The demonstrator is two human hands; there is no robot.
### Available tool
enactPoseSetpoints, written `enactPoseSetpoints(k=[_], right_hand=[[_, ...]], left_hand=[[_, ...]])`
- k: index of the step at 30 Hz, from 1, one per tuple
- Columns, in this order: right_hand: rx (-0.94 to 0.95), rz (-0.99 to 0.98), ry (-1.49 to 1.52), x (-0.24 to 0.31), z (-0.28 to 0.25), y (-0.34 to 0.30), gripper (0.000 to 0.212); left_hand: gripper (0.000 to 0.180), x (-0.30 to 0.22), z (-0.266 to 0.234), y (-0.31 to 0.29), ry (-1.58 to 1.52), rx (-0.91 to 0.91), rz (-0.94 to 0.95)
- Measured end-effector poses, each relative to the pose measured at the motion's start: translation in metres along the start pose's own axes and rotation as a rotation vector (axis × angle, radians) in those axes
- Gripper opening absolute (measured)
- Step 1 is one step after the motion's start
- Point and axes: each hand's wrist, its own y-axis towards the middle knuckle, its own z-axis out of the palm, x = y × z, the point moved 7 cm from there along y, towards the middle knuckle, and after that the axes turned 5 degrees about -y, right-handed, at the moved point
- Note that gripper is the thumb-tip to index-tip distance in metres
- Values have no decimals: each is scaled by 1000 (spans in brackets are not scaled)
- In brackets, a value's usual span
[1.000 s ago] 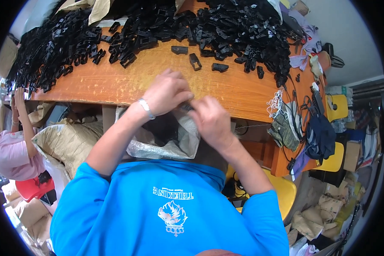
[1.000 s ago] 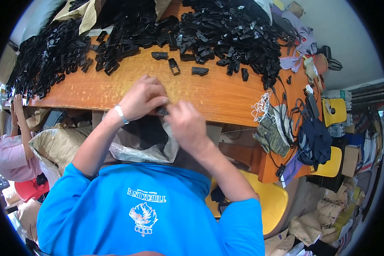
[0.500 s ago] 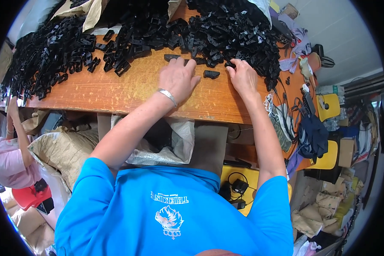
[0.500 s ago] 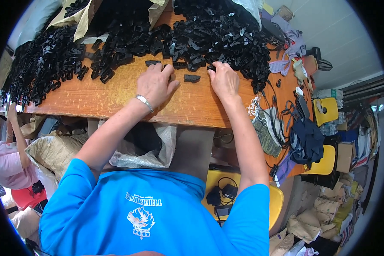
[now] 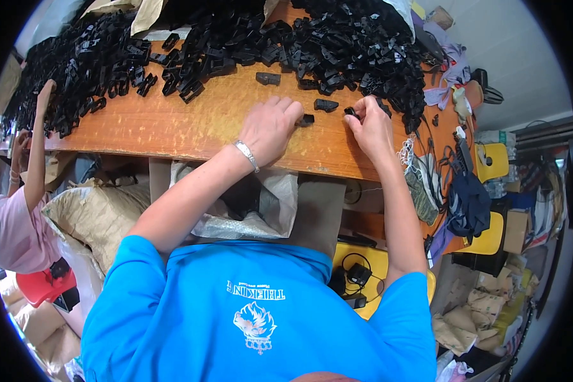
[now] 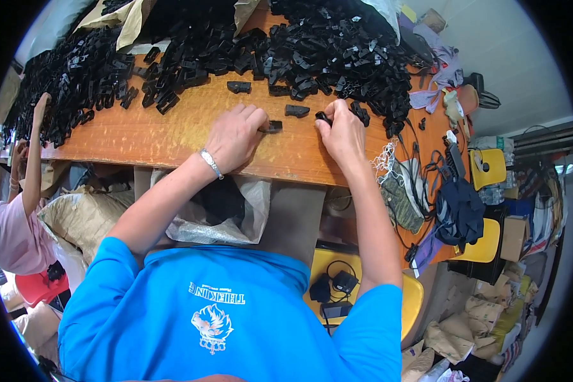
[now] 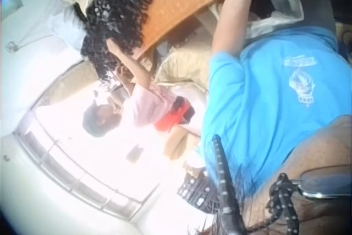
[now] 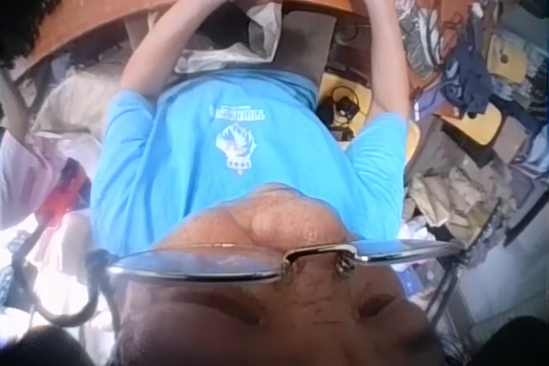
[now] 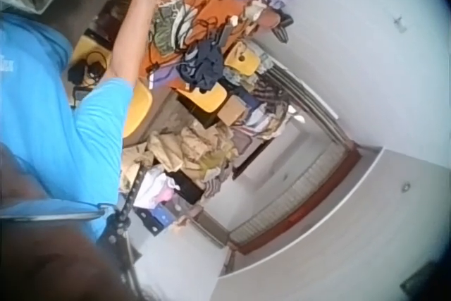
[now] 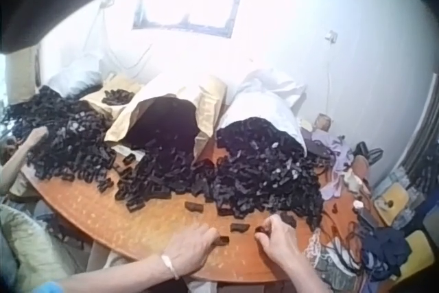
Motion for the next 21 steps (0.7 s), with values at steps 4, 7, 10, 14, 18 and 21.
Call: enactPoseSetpoints(k=[4,7,10,14,18,21], right_hand=[[282,193,485,4,26,-28,24],[177,182,466,-6,35,-33,20],[58,52,328,1,23,-37,21],[-49,-146,120,5,17,-46,25],[-26,-69,176,20,9,-47,28],[-43,-101,292,56,4,-49,30]], left_hand=[[21,-3,2,-4,-120,31,48],[31,-2,1,-3,-187,-5,49],[34,1,0,-5,-154,-38,44],[33,4,4,-7,-162,-18,22],[29,6,6,-5,-154,-9,8],[28,9,6,-5,-158,-11,3]])
